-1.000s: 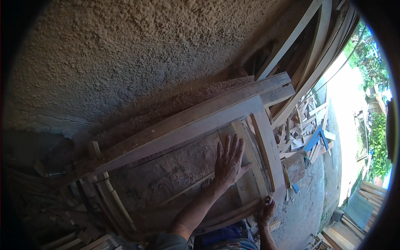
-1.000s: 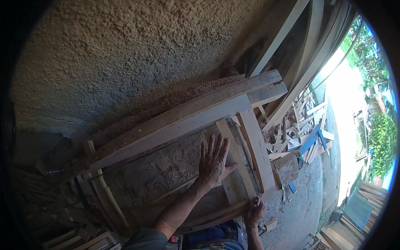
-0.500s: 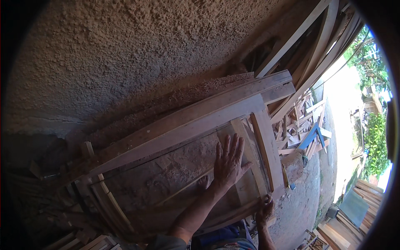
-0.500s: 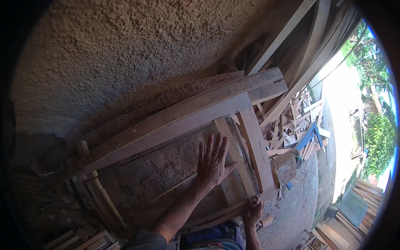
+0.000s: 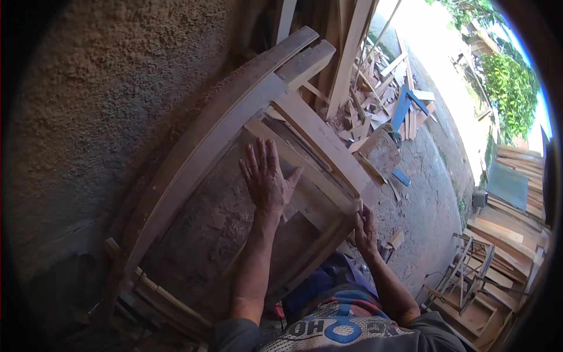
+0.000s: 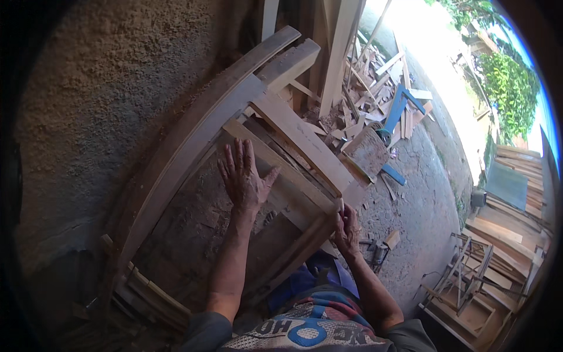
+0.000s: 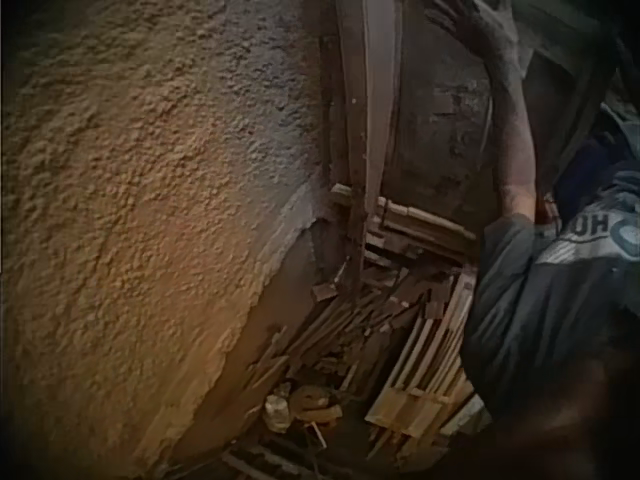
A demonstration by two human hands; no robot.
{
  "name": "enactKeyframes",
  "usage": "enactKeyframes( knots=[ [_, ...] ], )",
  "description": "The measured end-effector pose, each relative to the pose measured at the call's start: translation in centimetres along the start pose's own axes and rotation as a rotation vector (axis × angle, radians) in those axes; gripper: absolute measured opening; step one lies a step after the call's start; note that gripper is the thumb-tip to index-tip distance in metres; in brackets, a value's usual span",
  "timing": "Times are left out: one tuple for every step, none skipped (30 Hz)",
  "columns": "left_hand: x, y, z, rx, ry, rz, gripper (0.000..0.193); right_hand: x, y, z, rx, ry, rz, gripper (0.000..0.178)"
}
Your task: The person assembles a wooden frame by hand, positioning and aligning multiple wooden pieces. They use a pencil to mark alignment points and a hammer to secure joints. The person repeatedly adjusts the frame's position and checks alignment throughout the process.
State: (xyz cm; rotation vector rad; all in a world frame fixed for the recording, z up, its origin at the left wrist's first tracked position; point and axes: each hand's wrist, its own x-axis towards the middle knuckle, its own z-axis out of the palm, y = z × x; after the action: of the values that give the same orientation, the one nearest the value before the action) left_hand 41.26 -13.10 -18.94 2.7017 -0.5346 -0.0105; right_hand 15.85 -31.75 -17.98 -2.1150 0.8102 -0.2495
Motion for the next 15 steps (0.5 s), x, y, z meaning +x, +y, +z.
enactKeyframes(
  knots=[
    [-0.1,0.1,0.2,0.013,-0.007,0.010,0.099,0.0,1.3,-0.3,-0.132,0.042,-0.075,0.033],
    [0.0,-0.1,0.2,0.036,-0.002,0.010,0.099,0.0,0.9,-1.1,0.026,-0.015,0.105,0.032],
    [0.0,0.1,0.2,0.061,0.007,0.008,0.098,-0.2,-0.4,-2.0,0.192,-0.072,0.275,0.032],
    [0.0,0.5,0.3,0.077,-0.013,0.008,0.098,-0.7,-1.0,-2.6,0.366,-0.127,0.437,0.032],
    [0.1,0.8,0.3,0.102,-0.027,0.003,0.098,-1.2,-1.0,-2.6,0.481,-0.083,0.458,0.032],
    [0.1,1.2,0.2,0.126,-0.038,-0.006,0.097,-1.7,-0.9,-2.7,0.594,-0.041,0.474,0.032],
    [0.0,1.3,0.2,0.144,-0.022,0.009,0.094,-2.2,-0.8,-2.6,0.709,-0.002,0.486,0.032],
    [-0.1,1.6,0.1,0.161,-0.005,0.021,0.091,-2.6,-1.2,-3.2,0.759,0.002,0.500,0.031],
    [-0.1,1.9,0.0,0.178,0.013,0.032,0.088,-2.8,-0.5,-3.4,0.795,-0.021,0.507,0.031],
    [-0.3,2.1,0.0,0.160,0.029,0.068,0.081,-3.0,0.2,-3.7,0.833,-0.047,0.515,0.031],
    [-0.4,2.3,-0.1,0.141,0.044,0.102,0.075,-3.3,0.7,-3.9,0.870,-0.075,0.521,0.031],
    [-0.5,2.5,-0.1,0.122,0.059,0.135,0.068,-3.8,1.0,-3.8,0.914,-0.057,0.456,0.031],
    [-0.5,3.0,-0.1,0.124,0.013,0.141,0.061,-3.8,0.7,-3.5,0.913,-0.006,0.501,0.031],
    [-0.4,3.6,-0.1,0.126,-0.034,0.146,0.053,-3.8,0.4,-3.3,0.911,0.044,0.547,0.031],
    [-0.2,4.1,-0.1,0.129,-0.080,0.148,0.046,-3.8,0.2,-3.3,0.908,0.091,0.593,0.032]
  ],
)
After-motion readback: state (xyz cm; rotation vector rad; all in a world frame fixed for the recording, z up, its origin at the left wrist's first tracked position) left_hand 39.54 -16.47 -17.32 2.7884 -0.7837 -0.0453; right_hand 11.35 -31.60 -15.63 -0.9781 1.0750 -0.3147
